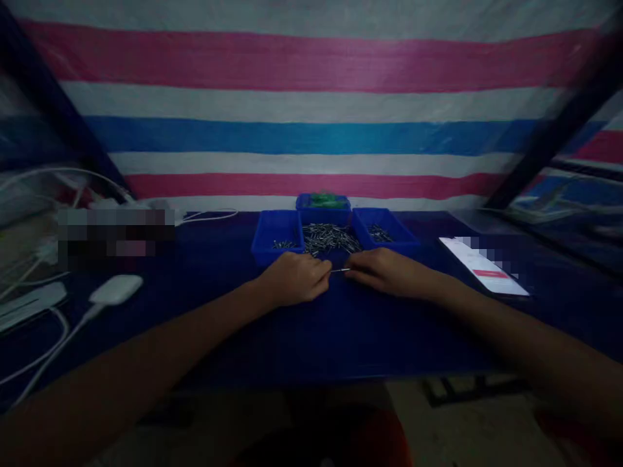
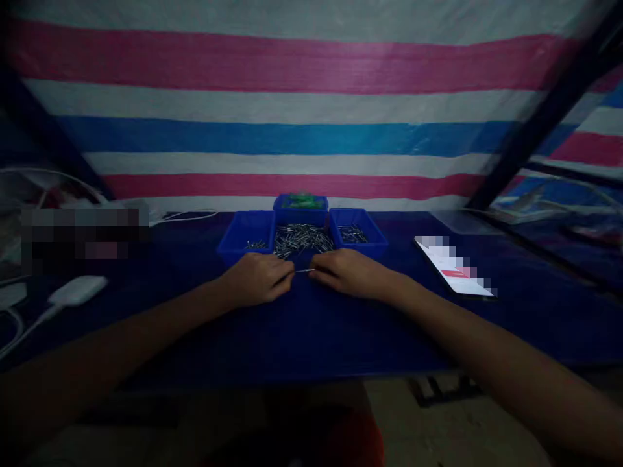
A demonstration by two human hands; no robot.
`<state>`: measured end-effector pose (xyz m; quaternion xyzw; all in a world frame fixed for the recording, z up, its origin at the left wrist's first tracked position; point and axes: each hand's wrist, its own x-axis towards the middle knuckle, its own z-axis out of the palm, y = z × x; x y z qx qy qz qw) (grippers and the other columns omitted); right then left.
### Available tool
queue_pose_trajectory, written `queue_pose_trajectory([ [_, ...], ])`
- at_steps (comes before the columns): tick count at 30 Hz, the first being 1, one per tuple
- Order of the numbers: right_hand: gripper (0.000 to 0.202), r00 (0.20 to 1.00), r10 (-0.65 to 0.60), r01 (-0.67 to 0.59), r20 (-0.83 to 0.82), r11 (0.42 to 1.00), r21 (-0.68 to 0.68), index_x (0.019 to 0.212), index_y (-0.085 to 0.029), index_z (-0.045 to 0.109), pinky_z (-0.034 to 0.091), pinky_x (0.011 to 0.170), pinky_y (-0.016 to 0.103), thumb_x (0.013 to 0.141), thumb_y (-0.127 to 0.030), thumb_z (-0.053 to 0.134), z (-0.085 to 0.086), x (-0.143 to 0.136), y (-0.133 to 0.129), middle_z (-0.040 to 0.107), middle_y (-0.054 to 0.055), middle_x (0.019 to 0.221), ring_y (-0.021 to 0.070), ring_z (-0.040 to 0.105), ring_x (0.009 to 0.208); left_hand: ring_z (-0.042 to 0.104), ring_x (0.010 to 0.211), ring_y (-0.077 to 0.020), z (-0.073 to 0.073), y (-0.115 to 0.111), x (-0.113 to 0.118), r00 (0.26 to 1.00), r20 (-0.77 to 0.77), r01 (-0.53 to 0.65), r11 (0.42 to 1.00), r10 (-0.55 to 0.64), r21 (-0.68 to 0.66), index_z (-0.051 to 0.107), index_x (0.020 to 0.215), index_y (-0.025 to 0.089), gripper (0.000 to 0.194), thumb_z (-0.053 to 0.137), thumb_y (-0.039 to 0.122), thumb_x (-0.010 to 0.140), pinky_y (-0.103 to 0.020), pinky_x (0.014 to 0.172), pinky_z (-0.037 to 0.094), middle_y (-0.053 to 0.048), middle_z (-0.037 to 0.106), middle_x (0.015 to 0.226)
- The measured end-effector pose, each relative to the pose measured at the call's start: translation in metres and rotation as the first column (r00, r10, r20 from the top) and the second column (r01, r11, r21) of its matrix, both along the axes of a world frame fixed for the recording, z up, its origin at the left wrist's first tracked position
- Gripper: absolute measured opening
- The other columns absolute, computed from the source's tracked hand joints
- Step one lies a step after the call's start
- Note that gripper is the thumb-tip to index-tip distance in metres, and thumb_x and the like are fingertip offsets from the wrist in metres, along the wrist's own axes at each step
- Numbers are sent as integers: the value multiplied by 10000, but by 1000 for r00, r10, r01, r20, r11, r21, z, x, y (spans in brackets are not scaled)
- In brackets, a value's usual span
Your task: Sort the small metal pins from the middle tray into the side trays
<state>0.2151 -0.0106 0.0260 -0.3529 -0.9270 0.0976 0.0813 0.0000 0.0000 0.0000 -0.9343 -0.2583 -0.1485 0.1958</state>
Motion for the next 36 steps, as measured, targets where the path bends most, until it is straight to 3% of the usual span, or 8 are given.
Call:
queue_pose_trajectory([
  [8,224,1000,15,-14,-24,999,43,906,-160,558,386,650,255,888,-281,371,0,3,1,598,37,800,125,547,701,538,551,-113,3,0,2,1000,-9,5,1000,-5,-18,538,749,162,230,348,247,847,-236,520,360,1,591,622],
  [18,245,1000,-11,11,24,1000,2,806,-152,528,354,592,243,898,-290,347,2,-1,-2,571,28,721,104,516,623,537,550,-114,4,-1,2,1000,-7,-20,999,20,-25,545,730,162,216,372,250,824,-236,519,357,2,589,607],
  [23,220,1000,7,-7,15,1000,-7,850,-157,538,355,610,244,892,-280,360,1,-1,-1,578,26,745,107,524,646,536,554,-115,5,-1,1,999,-16,-28,999,28,-42,543,738,165,231,350,244,837,-239,522,360,1,592,617],
  [30,119,1000,6,-6,-12,1000,-15,822,-164,508,333,572,238,842,-260,441,0,0,-1,553,13,708,103,498,609,550,595,-112,2,1,-1,997,-43,54,997,-57,-59,534,756,163,185,385,242,831,-231,542,376,5,587,668],
  [36,81,1000,6,-6,-18,1000,-27,817,-169,494,320,558,236,822,-242,459,-1,2,-1,545,6,697,98,487,593,551,603,-117,0,2,0,997,-50,58,998,-59,-31,532,752,162,177,398,244,834,-232,549,382,6,582,674],
])
